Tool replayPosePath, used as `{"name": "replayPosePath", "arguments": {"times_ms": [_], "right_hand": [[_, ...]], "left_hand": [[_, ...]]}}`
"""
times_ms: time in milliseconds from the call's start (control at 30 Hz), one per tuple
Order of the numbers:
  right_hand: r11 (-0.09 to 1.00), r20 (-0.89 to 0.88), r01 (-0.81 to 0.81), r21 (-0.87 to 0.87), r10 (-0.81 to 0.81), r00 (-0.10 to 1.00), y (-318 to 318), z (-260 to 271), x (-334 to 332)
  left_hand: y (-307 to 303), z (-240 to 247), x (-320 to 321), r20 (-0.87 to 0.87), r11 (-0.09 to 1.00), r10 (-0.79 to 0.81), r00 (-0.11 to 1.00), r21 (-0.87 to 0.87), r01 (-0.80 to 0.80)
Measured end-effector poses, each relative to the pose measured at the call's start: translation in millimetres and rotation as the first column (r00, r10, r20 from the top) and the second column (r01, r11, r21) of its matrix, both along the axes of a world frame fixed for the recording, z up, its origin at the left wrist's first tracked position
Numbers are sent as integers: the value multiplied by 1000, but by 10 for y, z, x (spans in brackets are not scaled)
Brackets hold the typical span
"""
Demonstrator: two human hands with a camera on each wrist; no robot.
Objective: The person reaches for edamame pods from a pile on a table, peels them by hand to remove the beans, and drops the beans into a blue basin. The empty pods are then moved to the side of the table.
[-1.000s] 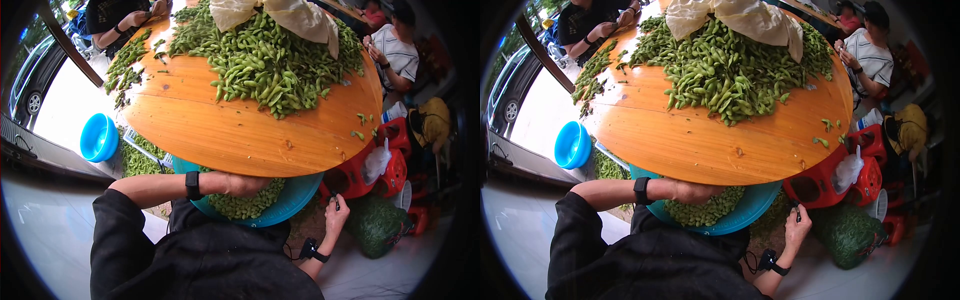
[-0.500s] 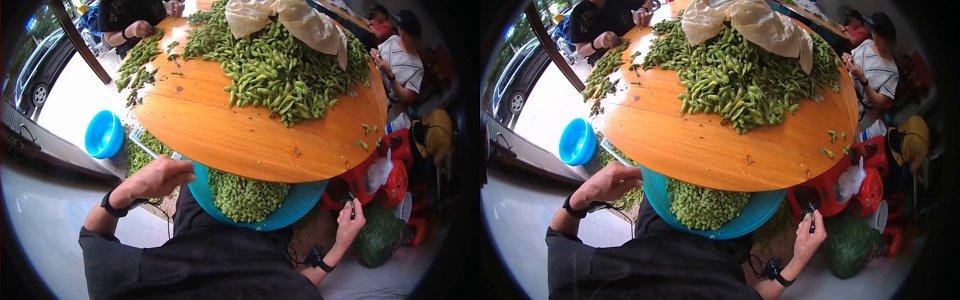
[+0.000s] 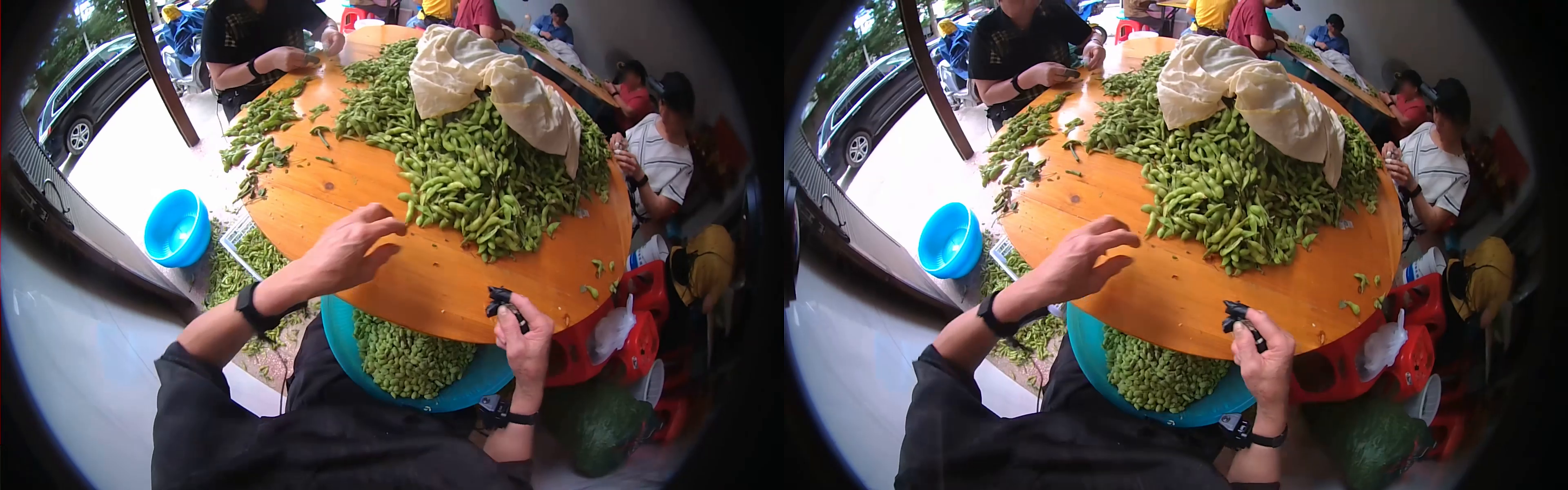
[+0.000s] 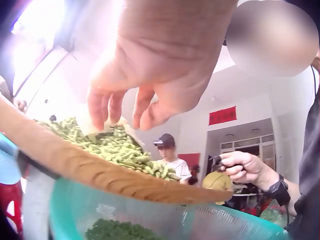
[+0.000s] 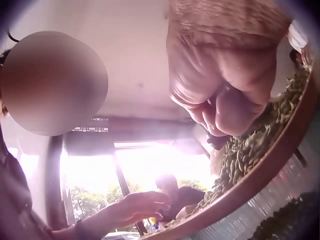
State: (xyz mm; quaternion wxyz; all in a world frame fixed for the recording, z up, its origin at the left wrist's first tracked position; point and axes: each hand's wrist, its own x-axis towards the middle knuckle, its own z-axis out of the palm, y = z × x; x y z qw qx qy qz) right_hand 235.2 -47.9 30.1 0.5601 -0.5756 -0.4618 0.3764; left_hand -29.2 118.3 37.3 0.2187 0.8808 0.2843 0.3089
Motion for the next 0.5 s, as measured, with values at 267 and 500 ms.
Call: {"name": "replayPosePath", "arguments": {"times_ms": [267, 500], "right_hand": [[993, -168, -113, -40, 104, 980, 200, -164, -83], [994, -228, -106, -23, 98, 969, 210, -165, -73]], "left_hand": [[641, -144, 480, -297, 961, 257, 920, -22, -275], [544, 25, 325, -33, 967, 215, 976, -132, -218]]}}
